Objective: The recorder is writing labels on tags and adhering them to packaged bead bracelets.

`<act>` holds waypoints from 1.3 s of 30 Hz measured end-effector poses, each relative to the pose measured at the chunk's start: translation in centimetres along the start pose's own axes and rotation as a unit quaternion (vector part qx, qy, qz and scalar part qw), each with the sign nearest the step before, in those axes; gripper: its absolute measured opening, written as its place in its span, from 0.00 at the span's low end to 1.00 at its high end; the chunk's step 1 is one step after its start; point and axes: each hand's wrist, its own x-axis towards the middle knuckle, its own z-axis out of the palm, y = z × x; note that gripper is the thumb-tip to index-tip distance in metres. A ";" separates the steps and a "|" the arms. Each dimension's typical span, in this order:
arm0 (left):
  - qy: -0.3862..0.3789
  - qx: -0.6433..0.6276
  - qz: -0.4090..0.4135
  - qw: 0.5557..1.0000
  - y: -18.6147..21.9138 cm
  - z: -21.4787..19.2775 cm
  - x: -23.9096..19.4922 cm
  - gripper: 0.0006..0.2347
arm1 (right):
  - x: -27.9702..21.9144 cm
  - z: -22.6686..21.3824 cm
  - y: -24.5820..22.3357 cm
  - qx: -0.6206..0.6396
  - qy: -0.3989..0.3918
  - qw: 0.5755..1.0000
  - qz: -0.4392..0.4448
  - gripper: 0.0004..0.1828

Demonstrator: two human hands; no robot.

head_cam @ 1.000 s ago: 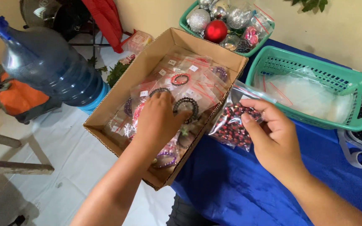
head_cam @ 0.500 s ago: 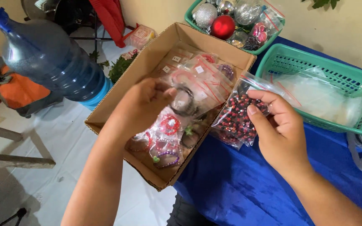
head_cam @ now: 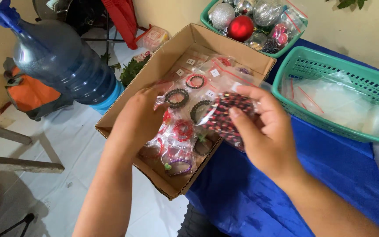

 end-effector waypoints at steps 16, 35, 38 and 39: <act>-0.015 0.051 -0.078 0.995 1.3 2.8 0.1 0.16 | -0.5 1.1 2.0 -0.581 -0.222 0.735 -0.271 0.29; -0.045 0.057 -0.132 0.989 2.3 0.0 -3.2 0.10 | -1.4 0.3 2.0 -0.563 -0.237 0.745 -0.270 0.30; -0.010 0.121 -0.093 0.988 3.2 0.4 -4.3 0.11 | -2.2 -0.1 1.3 -0.551 -0.246 0.743 -0.289 0.30; 0.021 0.155 -0.062 0.986 3.6 0.6 -4.8 0.12 | -2.5 -0.2 1.1 -0.550 -0.251 0.739 -0.297 0.31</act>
